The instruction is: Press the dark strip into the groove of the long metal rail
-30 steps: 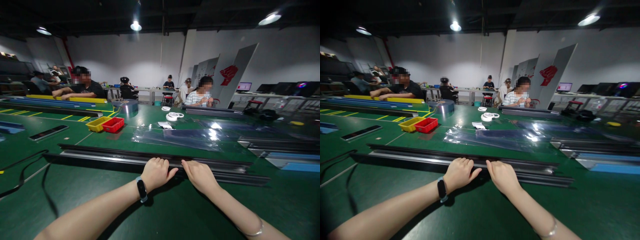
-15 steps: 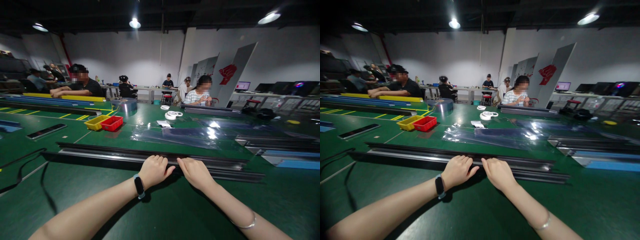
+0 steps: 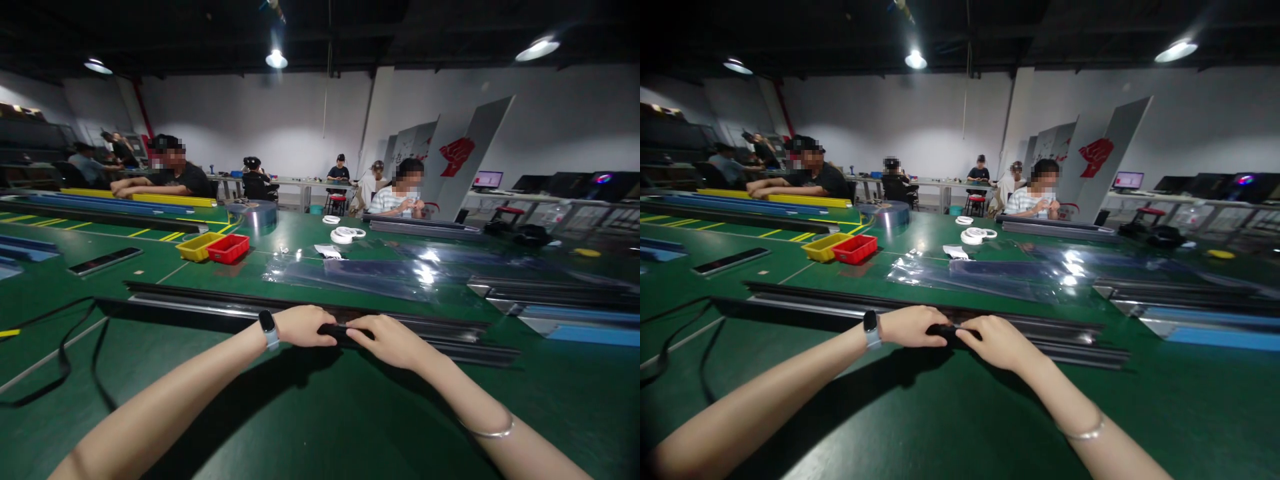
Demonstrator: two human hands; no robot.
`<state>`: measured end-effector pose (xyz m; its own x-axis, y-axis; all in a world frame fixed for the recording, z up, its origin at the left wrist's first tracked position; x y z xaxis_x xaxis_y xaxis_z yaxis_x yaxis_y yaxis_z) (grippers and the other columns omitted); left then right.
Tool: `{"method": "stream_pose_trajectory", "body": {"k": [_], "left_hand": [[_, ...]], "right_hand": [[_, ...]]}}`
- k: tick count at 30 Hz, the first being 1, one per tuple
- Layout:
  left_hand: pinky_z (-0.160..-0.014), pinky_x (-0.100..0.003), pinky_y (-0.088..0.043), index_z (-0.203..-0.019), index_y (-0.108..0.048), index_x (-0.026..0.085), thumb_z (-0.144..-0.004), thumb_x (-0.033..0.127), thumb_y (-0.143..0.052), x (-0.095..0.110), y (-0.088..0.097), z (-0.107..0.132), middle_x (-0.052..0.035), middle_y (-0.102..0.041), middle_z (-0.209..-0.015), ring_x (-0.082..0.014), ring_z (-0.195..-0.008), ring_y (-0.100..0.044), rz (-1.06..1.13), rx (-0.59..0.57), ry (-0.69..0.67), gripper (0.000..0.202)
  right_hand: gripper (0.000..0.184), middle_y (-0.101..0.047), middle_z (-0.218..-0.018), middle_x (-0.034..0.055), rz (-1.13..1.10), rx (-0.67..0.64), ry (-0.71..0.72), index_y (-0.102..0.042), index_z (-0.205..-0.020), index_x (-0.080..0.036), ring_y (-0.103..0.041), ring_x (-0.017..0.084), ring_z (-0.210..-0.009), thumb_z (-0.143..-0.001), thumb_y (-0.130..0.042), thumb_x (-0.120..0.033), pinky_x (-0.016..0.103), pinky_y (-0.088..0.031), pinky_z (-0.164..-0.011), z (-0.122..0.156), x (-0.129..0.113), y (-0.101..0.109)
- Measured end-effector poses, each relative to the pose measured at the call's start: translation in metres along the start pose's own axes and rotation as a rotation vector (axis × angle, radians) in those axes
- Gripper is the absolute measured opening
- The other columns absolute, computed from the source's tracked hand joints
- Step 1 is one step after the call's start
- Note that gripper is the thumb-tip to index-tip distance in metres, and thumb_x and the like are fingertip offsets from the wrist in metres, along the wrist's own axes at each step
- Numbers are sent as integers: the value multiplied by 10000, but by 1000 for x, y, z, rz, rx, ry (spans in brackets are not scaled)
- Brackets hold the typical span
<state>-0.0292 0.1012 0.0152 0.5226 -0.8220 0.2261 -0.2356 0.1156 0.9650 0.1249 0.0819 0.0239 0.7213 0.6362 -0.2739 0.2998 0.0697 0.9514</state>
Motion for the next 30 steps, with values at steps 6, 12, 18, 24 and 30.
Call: {"method": "stream_pose_trajectory", "body": {"k": [6,12,18,24,30], "left_hand": [[-831,-242,-390,-1080,-527,234,-797,373,-464,-1,-5,2,-23,-587,-1068,-163,-976,-538,41,7,-38,322],[-856,-271,-384,-1139,-484,215,-782,429,-463,-6,-9,0,-51,-547,-1135,-184,-1036,-504,44,-22,0,417],[-803,-264,-405,-1079,-520,235,-779,415,-472,-7,-10,-2,-37,-577,-1083,-185,-962,-545,70,-30,16,353],[-819,-263,-397,-1109,-501,239,-790,396,-458,-8,-11,0,-37,-561,-1115,-182,-994,-530,60,-27,14,358],[-811,-258,-399,-1095,-512,243,-777,404,-474,-8,-9,0,-32,-571,-1098,-180,-981,-537,60,-14,24,359]], "right_hand": [[367,-599,-1073,5,-114,-75,1,-544,-1108,-276,-557,196,-950,-786,-441,-421,293,-400,-818,-1,5,-2],[452,-596,-1077,23,20,-13,-72,-523,-1133,-271,-539,208,-983,-734,-497,-481,320,-384,-847,-1,16,-14],[400,-610,-1049,10,57,17,-75,-537,-1110,-285,-551,201,-959,-760,-467,-467,320,-394,-829,-2,16,-17],[399,-620,-1021,39,88,29,-64,-567,-1078,-240,-557,203,-937,-771,-448,-466,318,-400,-824,2,16,-12],[436,-617,-1020,59,103,25,-88,-549,-1104,-220,-559,212,-929,-747,-482,-462,321,-411,-807,5,20,-14]]}}
Point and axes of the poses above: each hand's wrist, its own z-axis away from the middle knuckle, its own y-axis out of the back of the hand, x = y × z, the point moved 4 cm from there along -z, towards the middle knuckle
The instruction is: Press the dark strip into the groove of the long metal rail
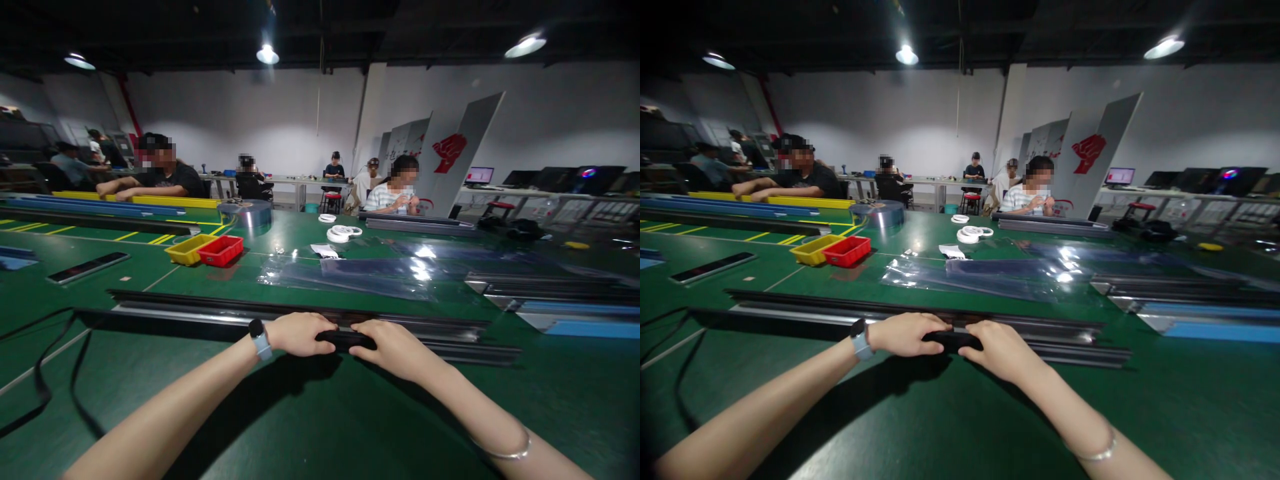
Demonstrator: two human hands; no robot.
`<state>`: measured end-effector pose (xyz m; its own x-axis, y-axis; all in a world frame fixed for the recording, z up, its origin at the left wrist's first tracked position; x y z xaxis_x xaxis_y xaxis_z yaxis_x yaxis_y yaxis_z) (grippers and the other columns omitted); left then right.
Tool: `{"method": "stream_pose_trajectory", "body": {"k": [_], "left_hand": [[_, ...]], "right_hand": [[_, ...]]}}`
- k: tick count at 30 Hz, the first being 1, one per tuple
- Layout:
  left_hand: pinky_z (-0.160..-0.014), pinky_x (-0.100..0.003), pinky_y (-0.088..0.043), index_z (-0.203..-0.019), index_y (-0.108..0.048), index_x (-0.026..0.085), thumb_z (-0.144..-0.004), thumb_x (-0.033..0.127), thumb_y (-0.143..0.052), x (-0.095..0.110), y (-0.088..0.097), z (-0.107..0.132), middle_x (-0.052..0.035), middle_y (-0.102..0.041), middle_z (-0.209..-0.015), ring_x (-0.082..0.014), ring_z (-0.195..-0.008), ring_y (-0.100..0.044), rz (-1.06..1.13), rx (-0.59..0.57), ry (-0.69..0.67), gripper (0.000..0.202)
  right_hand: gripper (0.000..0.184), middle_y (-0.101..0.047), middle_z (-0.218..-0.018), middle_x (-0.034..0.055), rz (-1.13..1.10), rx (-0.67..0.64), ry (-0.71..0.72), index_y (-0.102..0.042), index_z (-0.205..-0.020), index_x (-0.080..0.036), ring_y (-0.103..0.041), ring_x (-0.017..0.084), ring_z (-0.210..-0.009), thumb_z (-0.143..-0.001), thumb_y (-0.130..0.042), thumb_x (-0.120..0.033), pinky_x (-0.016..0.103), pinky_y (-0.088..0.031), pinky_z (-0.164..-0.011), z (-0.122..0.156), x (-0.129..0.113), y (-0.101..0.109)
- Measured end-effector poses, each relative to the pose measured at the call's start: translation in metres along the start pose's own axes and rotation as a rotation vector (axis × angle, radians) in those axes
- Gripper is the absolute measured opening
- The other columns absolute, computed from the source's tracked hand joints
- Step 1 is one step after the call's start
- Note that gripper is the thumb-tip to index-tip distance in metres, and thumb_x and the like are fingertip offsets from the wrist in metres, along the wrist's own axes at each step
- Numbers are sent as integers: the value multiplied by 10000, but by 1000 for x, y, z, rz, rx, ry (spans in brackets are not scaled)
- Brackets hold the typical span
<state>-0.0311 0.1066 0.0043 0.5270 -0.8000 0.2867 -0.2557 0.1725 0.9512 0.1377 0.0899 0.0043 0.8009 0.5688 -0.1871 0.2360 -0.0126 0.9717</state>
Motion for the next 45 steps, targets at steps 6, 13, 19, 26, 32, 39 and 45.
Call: {"method": "stream_pose_trajectory", "body": {"k": [6,13,19,26,32,39,45], "left_hand": [[-754,-242,-413,-1034,-545,253,-773,414,-474,1,1,0,-18,-600,-1034,-171,-903,-569,-12,4,19,315],[-745,-236,-411,-1008,-558,253,-762,423,-486,1,1,0,-12,-608,-1008,-166,-887,-571,3,9,31,308],[-732,-231,-413,-1017,-554,265,-776,425,-466,1,1,1,-5,-613,-998,-162,-871,-576,-23,20,-6,302],[-715,-228,-419,-1030,-550,267,-785,426,-454,1,1,1,-3,-621,-981,-158,-841,-586,-61,21,-13,308],[-735,-237,-422,-1050,-543,252,-790,425,-449,2,1,1,-18,-604,-1027,-166,-870,-582,-59,17,2,326],[-799,-256,-404,-1109,-506,246,-795,458,-426,-2,-1,0,-28,-570,-1093,-184,-952,-549,-37,-46,51,388],[-841,-273,-387,-1115,-498,254,-806,473,-400,-1,-1,0,-21,-550,-1126,-192,-995,-525,-32,-59,83,392]], "right_hand": [[428,-623,-986,75,40,28,-17,-562,-1078,-202,-566,212,-903,-757,-460,-467,321,-418,-786,0,-5,-3],[395,-632,-965,58,39,53,27,-568,-1064,-216,-570,197,-894,-786,-419,-453,308,-414,-788,1,-8,2],[370,-639,-958,43,19,40,11,-583,-1047,-236,-575,196,-884,-784,-427,-443,304,-414,-784,-2,-7,0],[385,-627,-977,56,43,58,3,-574,-1058,-219,-570,196,-890,-786,-421,-445,309,-418,-786,-1,-8,0],[391,-633,-960,52,21,-2,4,-592,-1034,-233,-573,201,-877,-776,-429,-477,308,-420,-776,-1,0,3],[419,-628,-983,53,-40,-38,-8,-587,-1050,-225,-561,212,-901,-760,-452,-496,317,-405,-800,-2,6,0],[409,-613,-983,60,-39,-23,-11,-575,-1051,-210,-544,208,-916,-773,-439,-478,315,-395,-811,0,1,3]]}}
Point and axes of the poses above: each hand's wrist, its own z-axis away from the middle knuckle, its own y-axis out of the back of the hand, x = y × z, the point moved 4 cm from there along -z, towards the middle knuckle
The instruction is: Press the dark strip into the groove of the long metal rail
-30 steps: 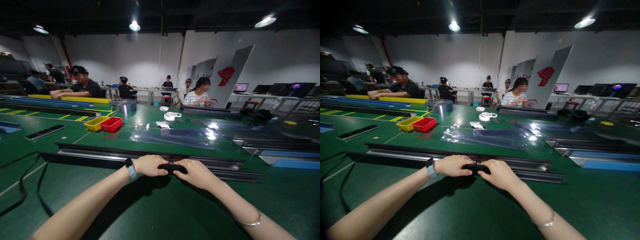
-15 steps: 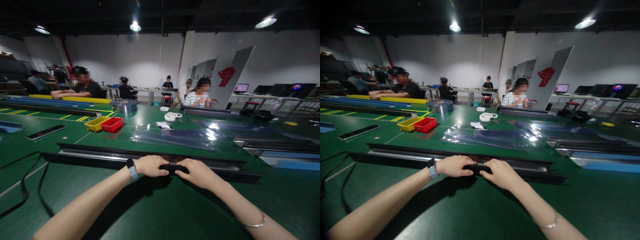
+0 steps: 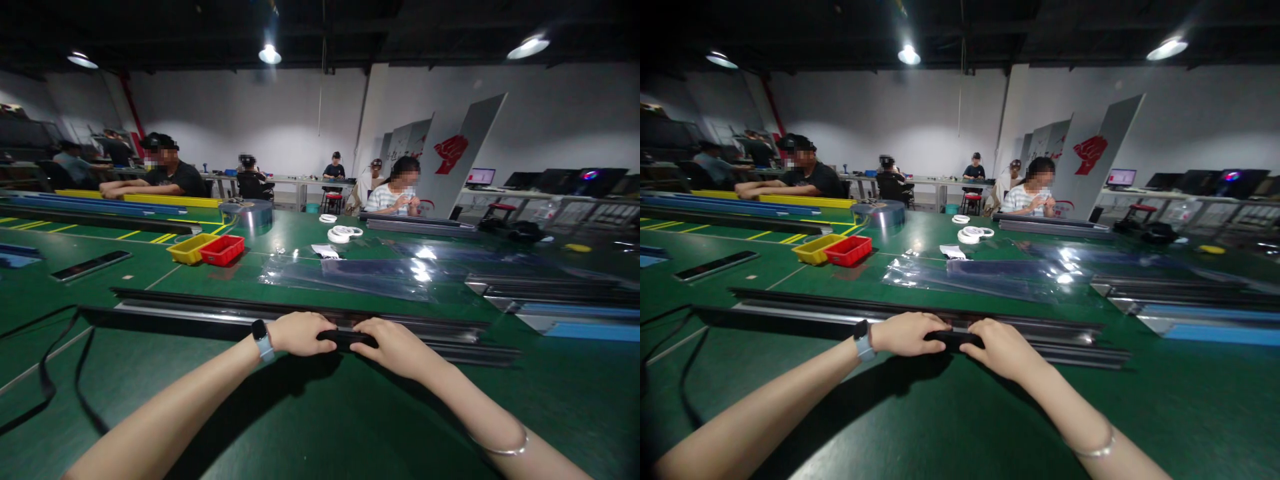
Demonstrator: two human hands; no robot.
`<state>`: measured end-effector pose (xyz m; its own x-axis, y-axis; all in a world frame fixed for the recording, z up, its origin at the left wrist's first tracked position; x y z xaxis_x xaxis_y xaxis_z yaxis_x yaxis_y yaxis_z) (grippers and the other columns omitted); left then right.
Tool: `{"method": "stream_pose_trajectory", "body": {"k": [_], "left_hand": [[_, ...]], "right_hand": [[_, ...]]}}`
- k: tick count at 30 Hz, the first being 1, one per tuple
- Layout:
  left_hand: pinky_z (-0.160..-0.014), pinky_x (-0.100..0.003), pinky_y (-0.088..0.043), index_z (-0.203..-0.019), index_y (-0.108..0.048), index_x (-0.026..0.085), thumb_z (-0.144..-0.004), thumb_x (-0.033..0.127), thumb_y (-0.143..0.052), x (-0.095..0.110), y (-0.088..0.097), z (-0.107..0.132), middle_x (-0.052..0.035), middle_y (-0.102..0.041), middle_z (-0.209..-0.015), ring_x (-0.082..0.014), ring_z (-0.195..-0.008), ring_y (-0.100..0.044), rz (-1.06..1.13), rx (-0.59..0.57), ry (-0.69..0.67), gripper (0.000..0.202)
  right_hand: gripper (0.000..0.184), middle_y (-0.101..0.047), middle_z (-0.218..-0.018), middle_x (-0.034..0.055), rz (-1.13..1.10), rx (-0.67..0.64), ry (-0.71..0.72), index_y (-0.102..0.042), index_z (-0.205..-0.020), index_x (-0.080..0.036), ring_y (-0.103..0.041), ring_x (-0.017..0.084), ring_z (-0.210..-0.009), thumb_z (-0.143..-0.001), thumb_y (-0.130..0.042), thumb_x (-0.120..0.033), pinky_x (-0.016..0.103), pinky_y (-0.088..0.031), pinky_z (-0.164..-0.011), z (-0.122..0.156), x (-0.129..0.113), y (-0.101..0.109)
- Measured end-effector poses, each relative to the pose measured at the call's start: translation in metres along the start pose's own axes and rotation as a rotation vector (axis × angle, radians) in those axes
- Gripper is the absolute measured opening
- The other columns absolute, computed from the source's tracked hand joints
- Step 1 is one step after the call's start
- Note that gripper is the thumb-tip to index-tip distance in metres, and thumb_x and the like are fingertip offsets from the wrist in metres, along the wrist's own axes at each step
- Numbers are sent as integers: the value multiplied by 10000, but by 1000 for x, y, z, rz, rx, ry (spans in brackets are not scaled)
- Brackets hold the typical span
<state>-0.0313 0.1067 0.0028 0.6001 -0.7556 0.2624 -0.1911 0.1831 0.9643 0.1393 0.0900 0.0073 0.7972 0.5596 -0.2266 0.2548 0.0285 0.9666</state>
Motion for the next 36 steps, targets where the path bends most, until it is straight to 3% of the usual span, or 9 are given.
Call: {"method": "stream_pose_trajectory", "body": {"k": [7,14,18,36], "left_hand": [[-841,-270,-390,-1096,-506,265,-815,460,-388,1,1,1,-9,-544,-1132,-186,-1000,-524,-19,-12,-8,362],[-835,-277,-396,-1119,-486,259,-821,461,-370,2,2,1,-19,-530,-1152,-187,-1006,-520,-29,-11,-10,378],[-830,-279,-402,-1109,-494,249,-823,471,-357,0,0,0,-27,-531,-1149,-189,-1008,-519,-42,2,-28,387],[-798,-276,-419,-1065,-508,241,-803,450,-429,0,-2,1,-36,-562,-1081,-188,-968,-538,-113,41,-10,345]], "right_hand": [[378,-543,-887,59,107,31,0,-601,-844,-190,-540,178,-784,-744,-451,-522,278,-421,-647,3,0,4],[400,-605,-778,43,159,2,-57,-593,-878,-207,-570,194,-724,-736,-445,-550,276,-403,-599,0,10,-6],[400,-616,-736,48,188,46,-63,-596,-808,-199,-574,191,-671,-743,-427,-555,266,-386,-558,0,6,-7],[469,-614,-722,70,259,78,-29,-593,-774,-182,-578,207,-681,-764,-356,-586,297,-396,-594,-1,4,-7]]}}
Point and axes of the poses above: each hand's wrist, its own z-axis away from the middle knuckle, its own y-axis out of the back of the hand, x = y × z, the point moved 4 cm from there along -z, towards the middle knuckle
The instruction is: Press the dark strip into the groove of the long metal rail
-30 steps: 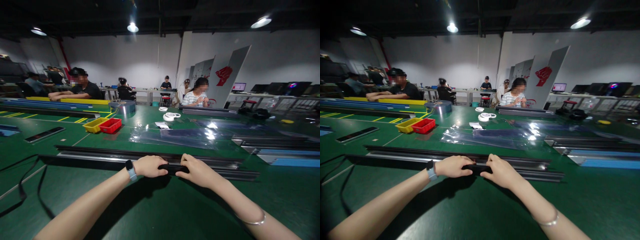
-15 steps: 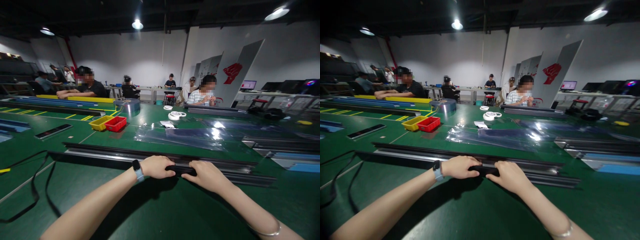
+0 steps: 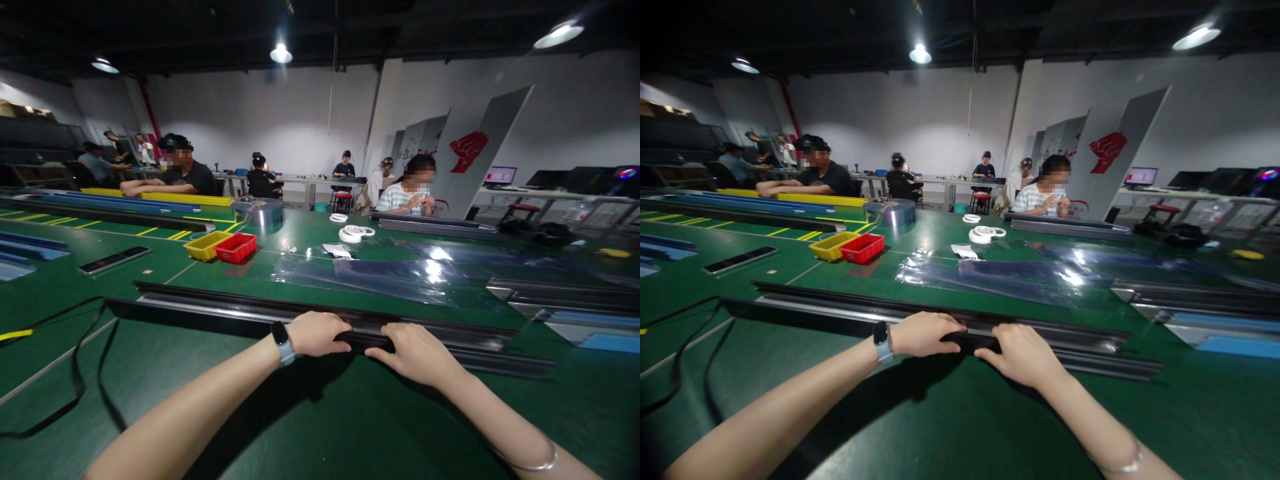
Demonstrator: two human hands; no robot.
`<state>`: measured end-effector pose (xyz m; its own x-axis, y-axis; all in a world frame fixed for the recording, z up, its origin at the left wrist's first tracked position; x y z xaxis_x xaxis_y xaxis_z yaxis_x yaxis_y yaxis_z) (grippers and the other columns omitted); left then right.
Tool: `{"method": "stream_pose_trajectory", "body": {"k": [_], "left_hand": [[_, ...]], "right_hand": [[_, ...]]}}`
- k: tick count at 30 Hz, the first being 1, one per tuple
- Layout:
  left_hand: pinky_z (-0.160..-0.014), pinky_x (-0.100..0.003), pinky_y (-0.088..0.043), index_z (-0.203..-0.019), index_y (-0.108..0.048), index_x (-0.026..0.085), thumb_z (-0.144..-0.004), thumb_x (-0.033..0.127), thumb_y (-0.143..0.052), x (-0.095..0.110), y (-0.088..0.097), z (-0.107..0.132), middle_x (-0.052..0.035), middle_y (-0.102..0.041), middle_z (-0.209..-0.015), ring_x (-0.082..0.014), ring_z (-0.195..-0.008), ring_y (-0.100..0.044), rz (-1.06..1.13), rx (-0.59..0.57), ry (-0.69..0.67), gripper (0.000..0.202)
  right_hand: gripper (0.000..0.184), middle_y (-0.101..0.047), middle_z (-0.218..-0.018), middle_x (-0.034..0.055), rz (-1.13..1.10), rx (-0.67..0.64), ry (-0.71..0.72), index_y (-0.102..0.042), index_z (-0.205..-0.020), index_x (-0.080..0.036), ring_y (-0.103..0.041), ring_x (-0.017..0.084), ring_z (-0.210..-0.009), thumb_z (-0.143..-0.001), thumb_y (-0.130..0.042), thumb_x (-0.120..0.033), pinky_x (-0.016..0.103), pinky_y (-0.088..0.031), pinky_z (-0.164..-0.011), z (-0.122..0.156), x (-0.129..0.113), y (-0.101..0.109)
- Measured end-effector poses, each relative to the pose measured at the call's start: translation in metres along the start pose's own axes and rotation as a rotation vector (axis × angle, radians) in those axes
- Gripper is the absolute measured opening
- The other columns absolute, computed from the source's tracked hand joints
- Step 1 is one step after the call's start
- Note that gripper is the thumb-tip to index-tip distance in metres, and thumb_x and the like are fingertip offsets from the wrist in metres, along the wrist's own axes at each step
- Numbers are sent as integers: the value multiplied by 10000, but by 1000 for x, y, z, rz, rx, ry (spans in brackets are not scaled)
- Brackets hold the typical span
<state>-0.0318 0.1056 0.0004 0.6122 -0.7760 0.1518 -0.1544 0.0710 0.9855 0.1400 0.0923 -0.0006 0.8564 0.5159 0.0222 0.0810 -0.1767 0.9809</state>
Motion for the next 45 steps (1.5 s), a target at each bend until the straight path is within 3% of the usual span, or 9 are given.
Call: {"method": "stream_pose_trajectory", "body": {"k": [16,25,36,45], "left_hand": [[-785,-280,-417,-1055,-499,234,-796,440,-452,1,0,1,-43,-569,-1057,-195,-955,-541,-8,-5,43,335],[-801,-286,-413,-1104,-491,223,-799,460,-436,-2,-3,0,-58,-554,-1098,-203,-987,-527,14,-2,3,391],[-759,-221,-404,-1053,-552,229,-743,406,-540,-22,13,10,-23,-609,-1014,-174,-899,-566,161,-157,16,358],[-758,-236,-407,-1034,-569,225,-730,401,-542,-25,15,12,-27,-619,-992,-179,-884,-575,106,-142,84,353]], "right_hand": [[433,-615,-704,58,-31,26,2,-605,-768,-192,-585,205,-671,-731,-426,-585,281,-409,-559,1,2,-1],[439,-625,-736,45,-43,19,6,-604,-816,-204,-588,201,-688,-738,-412,-591,286,-417,-585,1,2,-2],[458,-626,-735,48,-19,33,-3,-605,-795,-208,-583,195,-662,-736,-391,-609,280,-405,-564,-1,1,6],[476,-621,-699,54,-8,55,-23,-601,-768,-194,-583,195,-618,-748,-367,-608,275,-399,-524,-4,1,-2]]}}
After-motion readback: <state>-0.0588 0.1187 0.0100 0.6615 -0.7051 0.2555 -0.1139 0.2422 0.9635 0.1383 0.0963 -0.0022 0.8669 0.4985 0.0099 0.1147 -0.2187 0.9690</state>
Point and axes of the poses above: each hand's wrist, its own z-axis away from the middle knuckle, its own y-axis out of the back of the hand, x = y × z, the point moved 4 cm from there along -z, towards the middle knuckle
